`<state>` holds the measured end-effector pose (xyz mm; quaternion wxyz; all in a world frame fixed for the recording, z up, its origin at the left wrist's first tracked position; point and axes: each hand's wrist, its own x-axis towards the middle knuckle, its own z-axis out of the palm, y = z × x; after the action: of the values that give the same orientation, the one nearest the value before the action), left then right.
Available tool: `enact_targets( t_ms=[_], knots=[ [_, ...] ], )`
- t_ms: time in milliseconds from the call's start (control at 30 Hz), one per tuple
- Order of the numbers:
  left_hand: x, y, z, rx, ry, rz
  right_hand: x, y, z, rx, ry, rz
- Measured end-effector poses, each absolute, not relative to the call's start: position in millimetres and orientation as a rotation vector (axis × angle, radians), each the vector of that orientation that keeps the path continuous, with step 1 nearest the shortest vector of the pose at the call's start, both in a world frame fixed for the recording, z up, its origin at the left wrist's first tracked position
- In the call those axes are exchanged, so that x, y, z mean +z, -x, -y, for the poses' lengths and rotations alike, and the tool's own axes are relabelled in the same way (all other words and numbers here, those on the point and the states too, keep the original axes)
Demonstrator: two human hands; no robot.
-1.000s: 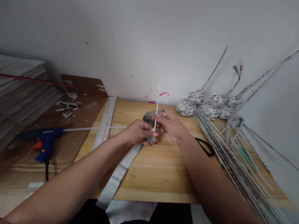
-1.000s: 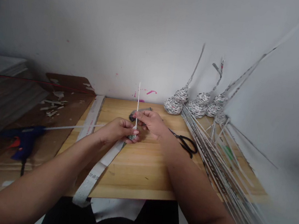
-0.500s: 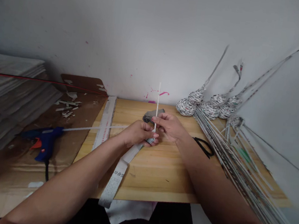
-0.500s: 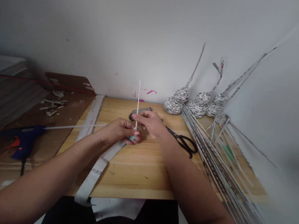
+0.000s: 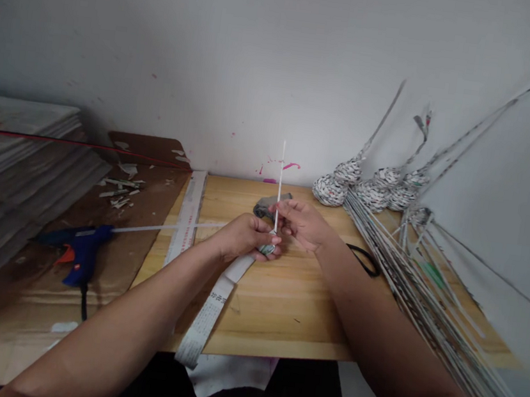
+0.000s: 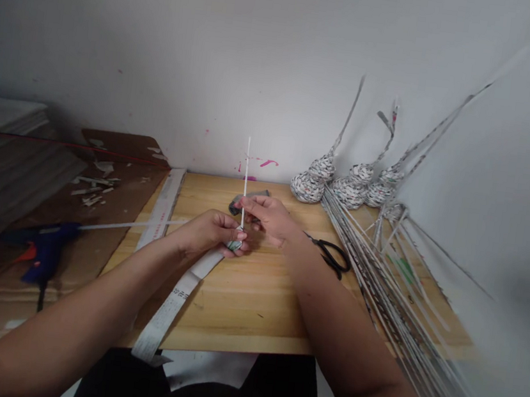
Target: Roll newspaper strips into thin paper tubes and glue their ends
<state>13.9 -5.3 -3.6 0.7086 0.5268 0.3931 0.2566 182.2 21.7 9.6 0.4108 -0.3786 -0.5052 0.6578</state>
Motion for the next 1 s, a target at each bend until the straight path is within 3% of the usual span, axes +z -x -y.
enact_targets(
  t_ms=[867,1000],
  knots=[
    [0.1,-15.5,5.3,0.519,-1.185,-0.859,10.6,-181.0,-21.8,1.517,1.012,1.223],
    [-0.8,-13.8,4.4,0.544,-1.176,-0.864,10.4,-184.2,-22.8,1.618,0.965,1.326]
  ],
)
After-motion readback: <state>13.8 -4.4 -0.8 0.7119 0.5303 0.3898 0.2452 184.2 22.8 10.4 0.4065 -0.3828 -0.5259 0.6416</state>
